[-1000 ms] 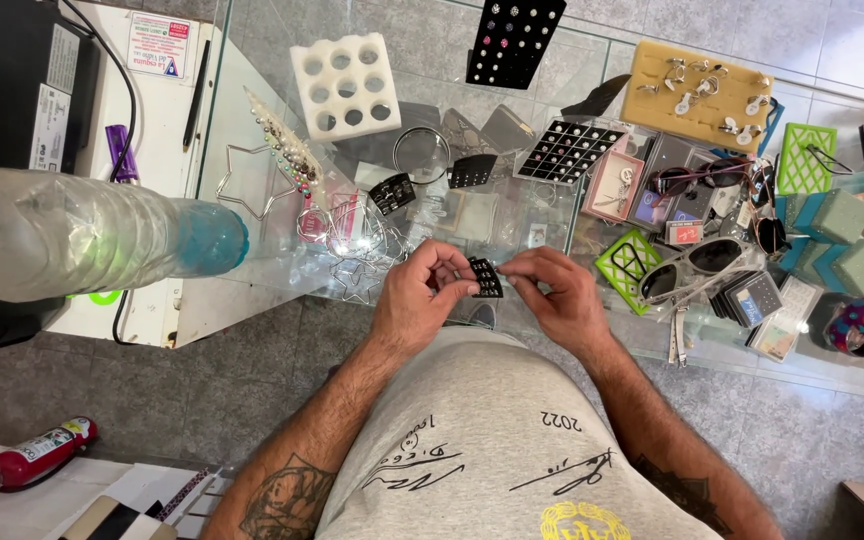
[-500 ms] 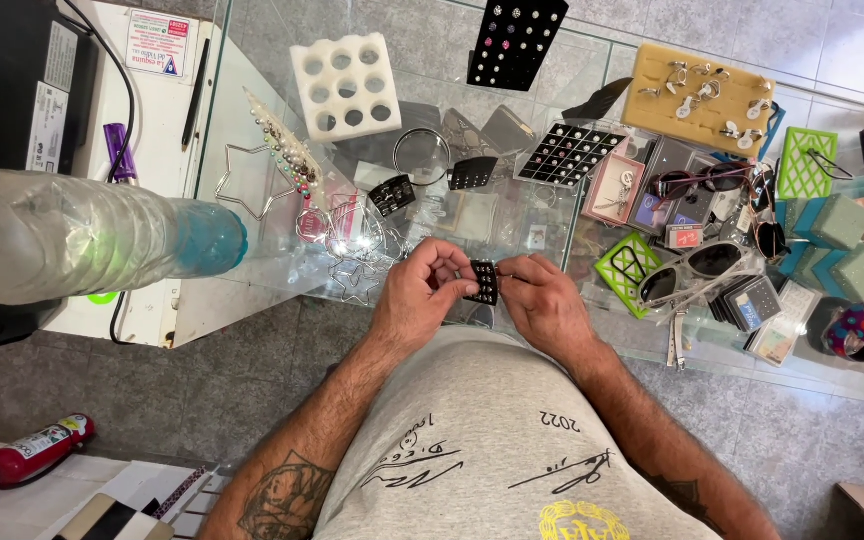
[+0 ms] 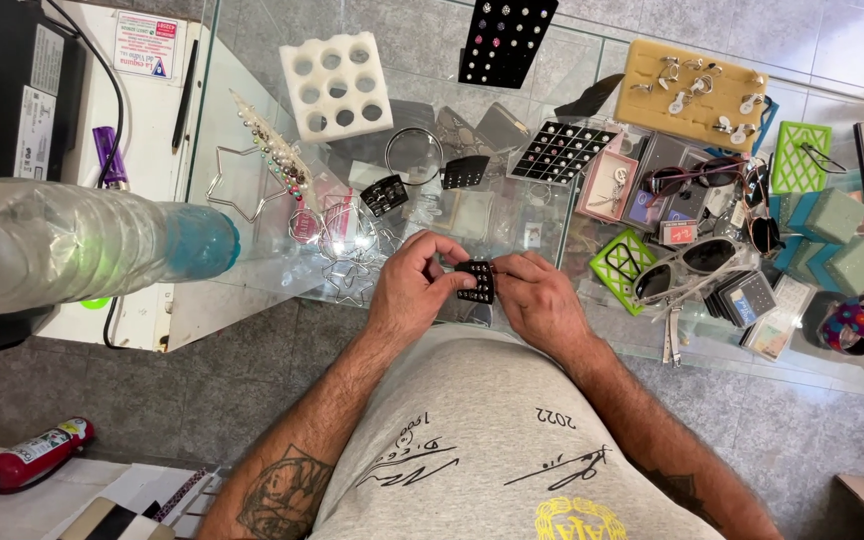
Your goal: The person is organizing jewelry by attaching earrings to black plastic display cards on a glass table.
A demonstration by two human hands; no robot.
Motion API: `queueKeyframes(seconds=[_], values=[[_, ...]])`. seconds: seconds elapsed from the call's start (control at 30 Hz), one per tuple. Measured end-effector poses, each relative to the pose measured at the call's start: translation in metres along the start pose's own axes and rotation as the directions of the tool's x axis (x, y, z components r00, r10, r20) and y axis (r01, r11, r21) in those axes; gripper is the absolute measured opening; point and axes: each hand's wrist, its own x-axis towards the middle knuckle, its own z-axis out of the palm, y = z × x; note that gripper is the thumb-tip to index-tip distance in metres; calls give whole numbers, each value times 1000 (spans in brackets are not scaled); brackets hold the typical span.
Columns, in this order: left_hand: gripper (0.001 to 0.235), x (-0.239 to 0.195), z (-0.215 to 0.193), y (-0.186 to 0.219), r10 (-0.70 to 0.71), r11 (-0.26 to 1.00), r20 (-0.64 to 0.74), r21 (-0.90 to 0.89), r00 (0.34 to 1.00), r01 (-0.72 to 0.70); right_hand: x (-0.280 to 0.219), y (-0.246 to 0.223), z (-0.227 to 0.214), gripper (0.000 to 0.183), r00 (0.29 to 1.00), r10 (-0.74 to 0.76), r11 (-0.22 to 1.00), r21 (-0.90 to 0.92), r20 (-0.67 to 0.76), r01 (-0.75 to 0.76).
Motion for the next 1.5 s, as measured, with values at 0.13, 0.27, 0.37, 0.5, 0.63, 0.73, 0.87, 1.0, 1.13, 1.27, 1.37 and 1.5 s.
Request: queueKeyframes(seconds=[0.13, 0.27, 0.37, 0.5, 0.63, 0.73, 0.87, 1.0, 1.13, 1.27, 1.37, 1.5], values=[[38, 3, -2, 4, -34, 999, 64, 0, 997, 34, -3, 4, 2, 24, 1000, 2, 1000, 15, -3, -2], [33, 8, -5, -2, -85, 995, 163, -44, 983, 94, -7, 7, 5, 22, 1000, 17, 999, 31, 0, -17], [34, 9, -7, -11, -75, 990, 192, -104, 979, 96, -4, 7, 1, 19, 999, 48, 996, 74, 18, -49], [58, 10, -6, -35, 7, 929, 238, -361, 971, 82, 7, -11, -15, 15, 981, 192, 909, 375, 5, -180], [64, -3, -5, -27, 58, 852, 314, -510, 948, 117, 12, -35, -41, 14, 918, 396, 751, 566, 26, -340], [67, -9, -6, -20, 198, 745, 382, -657, 903, 114, 21, -60, -60, 13, 888, 459, 623, 703, 26, -342], [66, -19, -4, -10, 256, 683, 394, -720, 883, 123, 36, -86, -73, 15, 925, 375, 689, 684, -55, -238], [63, -24, -1, -11, 297, 659, 383, -745, 874, 102, 51, -107, -82, 18, 954, 251, 849, 510, -161, -137], [66, -28, 1, -6, 304, 645, 390, -756, 869, 114, 53, -116, -85, 20, 960, 199, 877, 473, -199, -84], [69, -30, 1, -1, 334, 656, 383, -751, 861, 79, 49, -119, -82, 21, 955, 229, 862, 494, -188, -109], [71, -29, 0, 3, 352, 665, 378, -745, 856, 55, 44, -116, -79, 21, 952, 259, 835, 533, -164, -136], [72, -32, 0, 5, 351, 670, 368, -741, 861, 44, 44, -117, -81, 20, 953, 266, 816, 561, -145, -142]])
